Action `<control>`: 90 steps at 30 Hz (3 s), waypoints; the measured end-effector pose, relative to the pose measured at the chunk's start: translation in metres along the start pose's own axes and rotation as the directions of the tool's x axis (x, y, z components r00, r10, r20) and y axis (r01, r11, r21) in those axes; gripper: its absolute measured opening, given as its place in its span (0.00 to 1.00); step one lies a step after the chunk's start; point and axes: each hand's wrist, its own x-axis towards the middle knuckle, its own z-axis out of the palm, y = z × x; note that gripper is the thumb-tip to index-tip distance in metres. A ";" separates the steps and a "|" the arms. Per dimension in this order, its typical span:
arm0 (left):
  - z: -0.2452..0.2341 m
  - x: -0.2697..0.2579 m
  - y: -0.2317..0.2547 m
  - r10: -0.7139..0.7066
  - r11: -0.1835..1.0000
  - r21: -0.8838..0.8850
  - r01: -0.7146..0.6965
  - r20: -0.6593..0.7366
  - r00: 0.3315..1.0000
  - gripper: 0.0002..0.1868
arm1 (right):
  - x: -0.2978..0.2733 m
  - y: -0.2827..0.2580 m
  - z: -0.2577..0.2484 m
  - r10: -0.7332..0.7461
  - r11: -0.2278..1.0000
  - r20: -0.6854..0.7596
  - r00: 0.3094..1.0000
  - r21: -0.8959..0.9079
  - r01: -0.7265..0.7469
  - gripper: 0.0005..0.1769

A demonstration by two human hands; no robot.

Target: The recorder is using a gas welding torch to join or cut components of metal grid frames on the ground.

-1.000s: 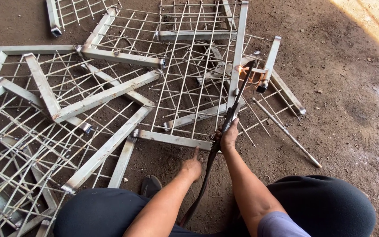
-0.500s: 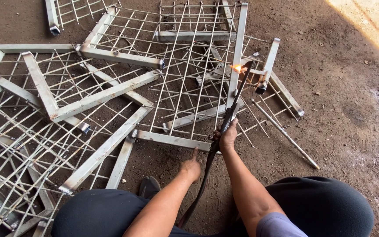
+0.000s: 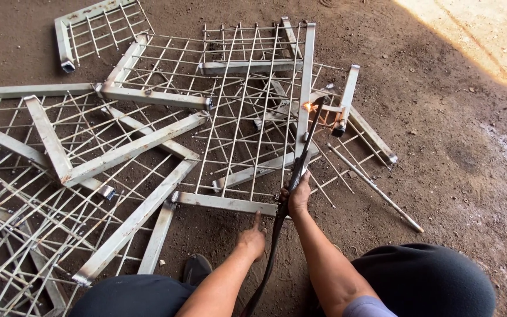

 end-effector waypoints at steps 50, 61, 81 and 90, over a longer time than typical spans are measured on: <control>-0.003 -0.010 0.005 -0.049 0.984 -0.174 0.048 0.000 0.999 0.54 | 0.003 0.006 -0.004 -0.038 0.993 -0.016 0.999 -0.111 0.036 0.36; -0.007 -0.011 0.006 -0.042 0.995 -0.094 0.044 0.025 0.999 0.55 | 0.002 0.009 -0.005 -0.046 0.996 -0.013 0.999 -0.074 0.045 0.35; 0.002 -0.003 0.004 0.002 0.999 -0.040 -0.005 -0.063 0.998 0.50 | -0.003 0.006 -0.006 -0.032 0.992 -0.040 0.999 -0.124 0.027 0.35; -0.001 -0.003 0.006 0.013 0.998 -0.067 -0.021 -0.126 0.992 0.45 | -0.003 0.004 -0.004 -0.040 0.988 -0.033 0.999 -0.152 0.035 0.35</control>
